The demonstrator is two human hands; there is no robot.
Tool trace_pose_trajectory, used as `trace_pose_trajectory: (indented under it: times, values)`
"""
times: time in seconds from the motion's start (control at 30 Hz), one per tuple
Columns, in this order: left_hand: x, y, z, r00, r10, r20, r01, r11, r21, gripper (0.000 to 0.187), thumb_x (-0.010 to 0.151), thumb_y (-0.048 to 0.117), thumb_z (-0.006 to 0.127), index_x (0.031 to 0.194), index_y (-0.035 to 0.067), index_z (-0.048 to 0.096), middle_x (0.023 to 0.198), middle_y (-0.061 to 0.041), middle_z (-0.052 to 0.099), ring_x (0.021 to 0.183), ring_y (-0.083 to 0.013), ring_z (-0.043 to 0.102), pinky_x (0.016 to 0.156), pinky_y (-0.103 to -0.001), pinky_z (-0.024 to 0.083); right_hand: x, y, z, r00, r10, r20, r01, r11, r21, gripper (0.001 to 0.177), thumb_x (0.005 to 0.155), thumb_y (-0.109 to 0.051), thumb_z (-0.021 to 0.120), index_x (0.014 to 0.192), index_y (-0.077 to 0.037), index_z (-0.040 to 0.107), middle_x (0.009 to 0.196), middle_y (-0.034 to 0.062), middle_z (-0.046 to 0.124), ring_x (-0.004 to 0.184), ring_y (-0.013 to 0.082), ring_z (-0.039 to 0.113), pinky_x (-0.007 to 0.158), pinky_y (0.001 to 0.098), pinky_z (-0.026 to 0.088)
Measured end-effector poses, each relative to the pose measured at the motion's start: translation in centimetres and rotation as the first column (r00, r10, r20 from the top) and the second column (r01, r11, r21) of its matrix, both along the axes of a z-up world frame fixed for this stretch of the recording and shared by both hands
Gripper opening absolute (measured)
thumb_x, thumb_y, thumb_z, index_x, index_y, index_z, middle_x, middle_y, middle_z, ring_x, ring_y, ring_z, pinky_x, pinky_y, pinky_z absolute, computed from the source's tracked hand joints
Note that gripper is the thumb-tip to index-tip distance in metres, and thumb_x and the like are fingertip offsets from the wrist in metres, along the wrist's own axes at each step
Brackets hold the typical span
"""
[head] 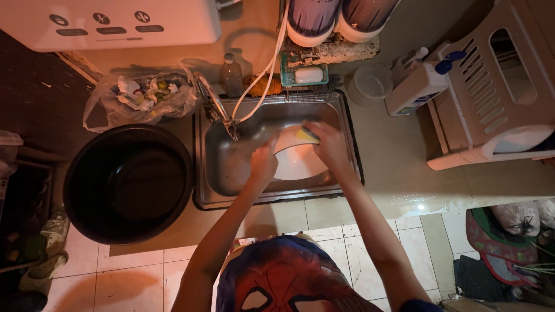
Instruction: The person scrubs the stainless steel sink basin with a sponge under running water, then washes their hands at the faucet. They pick up a white plate from a nearby shelf, scrub it with the sponge, rinse it under the tap, and hold the rinsed plate at the sink.
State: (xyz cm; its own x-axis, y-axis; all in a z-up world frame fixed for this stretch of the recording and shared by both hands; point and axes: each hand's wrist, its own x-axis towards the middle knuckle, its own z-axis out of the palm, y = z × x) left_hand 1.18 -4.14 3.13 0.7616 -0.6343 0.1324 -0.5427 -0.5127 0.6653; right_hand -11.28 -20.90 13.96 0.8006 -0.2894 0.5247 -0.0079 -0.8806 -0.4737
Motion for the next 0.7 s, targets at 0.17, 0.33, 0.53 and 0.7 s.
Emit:
trace_pose_trajectory:
  times: [0.17, 0.33, 0.53, 0.7]
  values:
    - [-1.2, 0.9, -0.9, 0.992, 0.075, -0.105, -0.088, 0.989, -0.120, 0.077, 0.080, -0.010, 0.051, 0.147, 0.028, 0.052, 0.100, -0.027, 0.071, 0.089, -0.0483, 0.069, 0.080, -0.059, 0.053, 3.0, 1.2, 1.3, 0.980, 0.120, -0.159, -0.153, 0.965, -0.211, 0.041, 0.077, -0.005, 0.074, 0.116, -0.018, 0.075, 0.109, 0.0068, 0.075, 0.102, 0.0303, 0.071, 0.089, 0.0418, 0.057]
    - [-1.6, 1.8, -1.6, 0.942, 0.191, -0.277, -0.174, 0.981, 0.084, 0.073, 0.089, -0.004, 0.050, 0.151, 0.036, 0.050, 0.096, -0.029, 0.071, 0.092, -0.0467, 0.069, 0.085, -0.057, 0.052, 3.9, -1.1, -0.5, 0.910, 0.328, -0.255, -0.323, 0.944, 0.064, 0.046, 0.076, -0.021, 0.084, 0.120, -0.016, 0.073, 0.114, 0.0123, 0.073, 0.101, 0.0316, 0.069, 0.086, 0.0413, 0.054]
    - [-1.7, 3.7, -4.9, 0.905, 0.251, -0.344, -0.235, 0.968, 0.088, 0.056, 0.095, 0.012, 0.056, 0.148, 0.031, 0.053, 0.111, -0.026, 0.071, 0.101, -0.0477, 0.067, 0.093, -0.055, 0.051, 1.9, -6.1, -8.5, 0.913, 0.393, -0.113, -0.040, 0.361, 0.932, 0.055, 0.108, -0.054, 0.052, 0.134, -0.009, 0.068, 0.123, 0.0065, 0.070, 0.114, 0.0142, 0.064, 0.100, 0.0313, 0.052]
    - [-1.6, 3.8, -8.3, 0.865, 0.285, -0.413, -0.358, 0.928, -0.107, 0.052, 0.094, 0.011, 0.061, 0.146, 0.006, 0.053, 0.112, -0.026, 0.073, 0.104, -0.0400, 0.072, 0.093, -0.048, 0.055, -1.9, -4.1, -13.5, 0.984, 0.168, -0.054, 0.108, -0.330, 0.938, 0.063, 0.097, -0.056, 0.046, 0.142, -0.013, 0.052, 0.127, 0.0092, 0.068, 0.114, 0.0219, 0.065, 0.098, 0.0377, 0.053]
